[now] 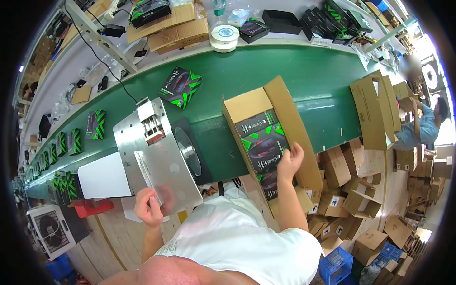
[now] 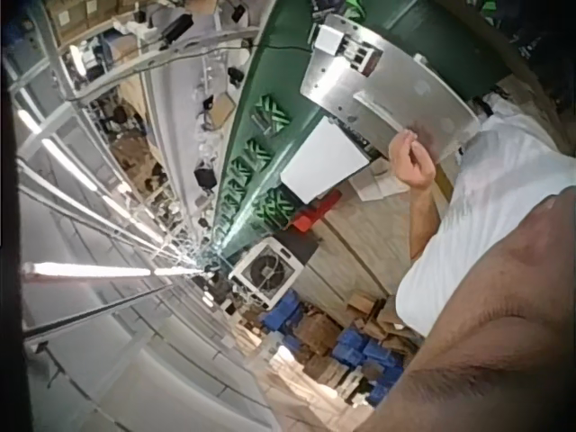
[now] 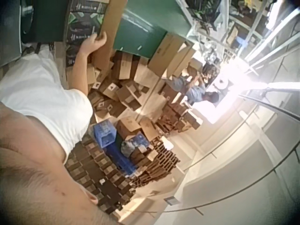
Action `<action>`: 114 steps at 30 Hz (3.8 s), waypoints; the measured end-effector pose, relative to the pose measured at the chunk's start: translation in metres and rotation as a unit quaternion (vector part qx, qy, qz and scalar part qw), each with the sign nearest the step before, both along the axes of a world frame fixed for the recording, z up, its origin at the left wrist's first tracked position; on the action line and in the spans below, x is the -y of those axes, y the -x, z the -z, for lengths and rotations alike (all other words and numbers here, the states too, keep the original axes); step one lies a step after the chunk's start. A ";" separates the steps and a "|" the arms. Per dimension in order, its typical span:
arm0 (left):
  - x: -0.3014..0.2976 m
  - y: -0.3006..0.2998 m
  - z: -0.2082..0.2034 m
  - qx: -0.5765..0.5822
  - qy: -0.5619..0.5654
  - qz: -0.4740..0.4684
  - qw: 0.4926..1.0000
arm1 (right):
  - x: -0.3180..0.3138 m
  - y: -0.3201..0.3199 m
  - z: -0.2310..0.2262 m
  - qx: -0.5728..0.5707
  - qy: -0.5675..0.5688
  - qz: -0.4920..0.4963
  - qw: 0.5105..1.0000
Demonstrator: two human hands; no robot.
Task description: The person packs gaming mouse boxes into cardboard boxes by taking them from a conveyor belt and placing them inside. They insert paper sheets into filled cardboard boxes, wipe the conveyor belt with a wipe, and replace filled boxes with empty ones to pack more mouse boxes.
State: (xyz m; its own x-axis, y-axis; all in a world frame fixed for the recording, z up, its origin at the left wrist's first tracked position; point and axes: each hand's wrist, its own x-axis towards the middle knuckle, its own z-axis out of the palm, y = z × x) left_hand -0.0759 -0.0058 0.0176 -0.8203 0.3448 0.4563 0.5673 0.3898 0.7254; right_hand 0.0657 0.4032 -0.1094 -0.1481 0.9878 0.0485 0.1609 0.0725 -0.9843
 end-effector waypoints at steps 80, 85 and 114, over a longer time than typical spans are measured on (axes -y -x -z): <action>-0.021 0.022 -0.016 -0.151 0.217 0.019 0.964 | 0.160 0.116 -0.132 0.037 -0.232 -0.607 0.759; -0.036 -0.005 -0.030 -0.142 0.231 0.067 0.960 | 0.144 0.087 -0.147 0.025 -0.170 -0.654 0.737; -0.015 0.032 -0.024 -0.060 0.188 0.071 0.978 | 0.188 -0.011 -0.140 0.101 -0.248 -0.560 0.784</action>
State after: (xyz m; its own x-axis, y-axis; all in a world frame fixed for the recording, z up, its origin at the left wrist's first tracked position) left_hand -0.1081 0.0092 0.0412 -0.7003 0.6130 0.3658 0.7073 0.5268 0.4714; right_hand 0.0770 0.2156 0.0306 -0.9632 0.1003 0.2492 -0.1276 0.6457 -0.7529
